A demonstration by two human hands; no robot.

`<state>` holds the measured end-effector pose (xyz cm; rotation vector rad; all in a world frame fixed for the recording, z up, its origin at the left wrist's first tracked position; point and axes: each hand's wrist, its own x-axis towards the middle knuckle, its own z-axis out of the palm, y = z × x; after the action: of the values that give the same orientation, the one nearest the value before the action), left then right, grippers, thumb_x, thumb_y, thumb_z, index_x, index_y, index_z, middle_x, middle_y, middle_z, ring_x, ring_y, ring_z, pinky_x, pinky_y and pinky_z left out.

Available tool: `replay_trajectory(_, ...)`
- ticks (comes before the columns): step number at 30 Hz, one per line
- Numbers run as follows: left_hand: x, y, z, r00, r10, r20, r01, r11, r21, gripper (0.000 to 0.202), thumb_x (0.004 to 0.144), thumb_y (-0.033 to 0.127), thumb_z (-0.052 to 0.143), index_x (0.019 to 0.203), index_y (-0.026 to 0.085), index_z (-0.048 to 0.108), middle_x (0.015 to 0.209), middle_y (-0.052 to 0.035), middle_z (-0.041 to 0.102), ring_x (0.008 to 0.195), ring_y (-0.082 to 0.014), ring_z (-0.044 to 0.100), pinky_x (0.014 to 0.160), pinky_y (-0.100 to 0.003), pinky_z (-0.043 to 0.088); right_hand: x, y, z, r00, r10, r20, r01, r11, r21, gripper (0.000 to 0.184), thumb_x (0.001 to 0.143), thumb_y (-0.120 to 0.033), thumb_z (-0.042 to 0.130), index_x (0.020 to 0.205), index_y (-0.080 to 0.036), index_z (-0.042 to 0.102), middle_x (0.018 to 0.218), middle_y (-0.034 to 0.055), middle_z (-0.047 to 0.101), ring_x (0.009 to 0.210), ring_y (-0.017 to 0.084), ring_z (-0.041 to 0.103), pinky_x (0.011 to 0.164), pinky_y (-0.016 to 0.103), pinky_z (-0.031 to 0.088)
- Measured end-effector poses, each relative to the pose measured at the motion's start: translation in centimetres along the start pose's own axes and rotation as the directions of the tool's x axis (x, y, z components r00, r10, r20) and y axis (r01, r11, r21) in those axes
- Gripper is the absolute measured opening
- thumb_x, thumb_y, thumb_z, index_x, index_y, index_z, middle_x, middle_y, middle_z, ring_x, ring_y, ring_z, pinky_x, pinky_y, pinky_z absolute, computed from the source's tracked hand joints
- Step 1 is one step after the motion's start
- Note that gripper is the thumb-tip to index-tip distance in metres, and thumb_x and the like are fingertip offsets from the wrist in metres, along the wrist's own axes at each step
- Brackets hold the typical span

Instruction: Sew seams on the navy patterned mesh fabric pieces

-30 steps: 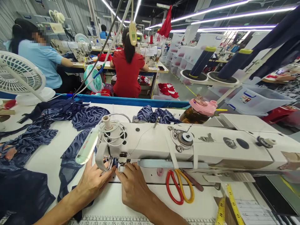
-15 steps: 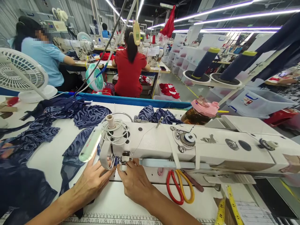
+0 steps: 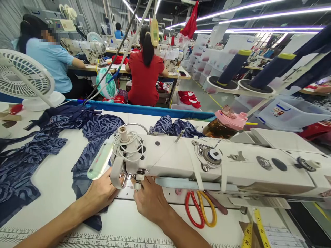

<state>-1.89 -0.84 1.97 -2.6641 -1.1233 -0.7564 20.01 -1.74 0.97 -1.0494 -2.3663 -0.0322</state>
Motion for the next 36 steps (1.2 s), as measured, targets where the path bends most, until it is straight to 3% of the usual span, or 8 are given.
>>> replay_trajectory(4,0.1,0.0,0.2,0.999,-0.043,0.018,0.043,0.999,-0.003,0.026,0.088,0.005,0.045,0.105,0.016,0.062,0.098,-0.0091,0.064,0.094,-0.0219,0.060,0.099,-0.059,0.045,-0.1,0.5,-0.6,0.988,0.017,-0.154,0.000,0.994,0.109,0.016,0.087,-0.007,0.047,0.083,-0.016,0.060,0.082,0.0064,0.059,0.077,0.017,0.055,0.059,0.025,0.039)
replay_trajectory(11,0.3,-0.6,0.4,0.994,-0.088,0.062,0.089,0.996,-0.013,0.021,0.092,0.010,0.044,0.098,0.015,0.062,0.095,-0.0074,0.063,0.092,-0.0221,0.060,0.098,-0.058,0.045,0.0,1.6,-0.6,0.972,0.078,-0.222,-0.078,0.997,0.009,0.024,0.093,-0.008,0.038,0.104,-0.017,0.058,0.071,0.0039,0.060,0.065,0.018,0.055,0.063,0.030,0.043)
replay_trajectory(17,-0.1,-0.5,0.4,0.995,-0.090,0.042,0.093,0.993,-0.068,0.029,0.091,0.007,0.042,0.110,0.016,0.062,0.097,-0.0073,0.066,0.097,-0.0219,0.061,0.103,-0.058,0.042,0.2,1.2,-0.5,0.975,0.076,-0.209,-0.069,0.997,0.037,0.023,0.093,-0.007,0.035,0.096,-0.017,0.055,0.072,0.0036,0.058,0.063,0.017,0.053,0.059,0.028,0.041)
replay_trajectory(24,-0.1,-1.1,1.6,0.984,-0.180,-0.009,0.180,0.983,-0.028,0.026,0.088,0.005,0.045,0.100,0.018,0.065,0.094,-0.0068,0.065,0.096,-0.0210,0.060,0.104,-0.053,0.043,0.4,1.1,-0.2,0.984,0.001,-0.178,0.013,0.997,0.076,0.024,0.090,-0.005,0.042,0.071,-0.019,0.049,0.070,0.0021,0.052,0.066,0.016,0.051,0.061,0.028,0.038)
replay_trajectory(27,-0.3,-2.1,1.0,0.959,-0.281,-0.036,0.280,0.960,-0.016,0.030,0.087,0.001,0.045,0.098,0.019,0.066,0.090,-0.0033,0.066,0.092,-0.0192,0.061,0.109,-0.057,0.036,0.6,1.0,-0.3,0.982,-0.024,-0.187,0.040,0.996,0.079,0.023,0.093,-0.007,0.044,0.074,-0.018,0.052,0.070,0.0020,0.054,0.067,0.016,0.052,0.066,0.031,0.041)
replay_trajectory(30,-1.2,-2.8,-0.8,0.935,-0.347,-0.072,0.347,0.938,-0.013,0.033,0.086,-0.003,0.043,0.091,0.020,0.066,0.085,0.0002,0.066,0.086,-0.0163,0.062,0.108,-0.059,0.036,0.6,0.7,-0.7,0.980,-0.090,-0.176,0.098,0.995,0.034,0.020,0.096,-0.009,0.041,0.093,-0.017,0.060,0.074,0.0036,0.060,0.067,0.017,0.056,0.068,0.033,0.044)
replay_trajectory(33,-3.1,-2.3,-2.6,0.918,-0.379,-0.122,0.381,0.925,-0.004,0.035,0.084,-0.003,0.043,0.085,0.022,0.066,0.102,-0.0016,0.066,0.102,-0.0196,0.060,0.107,-0.062,0.036,0.2,0.5,-0.8,0.967,-0.194,-0.163,0.188,0.981,-0.046,0.026,0.097,-0.009,0.038,0.109,-0.016,0.060,0.078,0.0055,0.064,0.066,0.018,0.060,0.070,0.034,0.047)
replay_trajectory(36,-5.4,-0.6,-3.5,0.834,-0.463,-0.300,0.486,0.874,0.002,0.035,0.084,-0.001,0.043,0.083,0.022,0.069,0.109,-0.0078,0.059,0.109,-0.0229,0.055,0.099,-0.052,0.048,0.2,0.0,0.0,0.920,-0.324,-0.220,0.322,0.946,-0.044,0.027,0.095,-0.012,0.042,0.109,-0.021,0.063,0.069,0.0043,0.063,0.059,0.018,0.061,0.060,0.032,0.050)
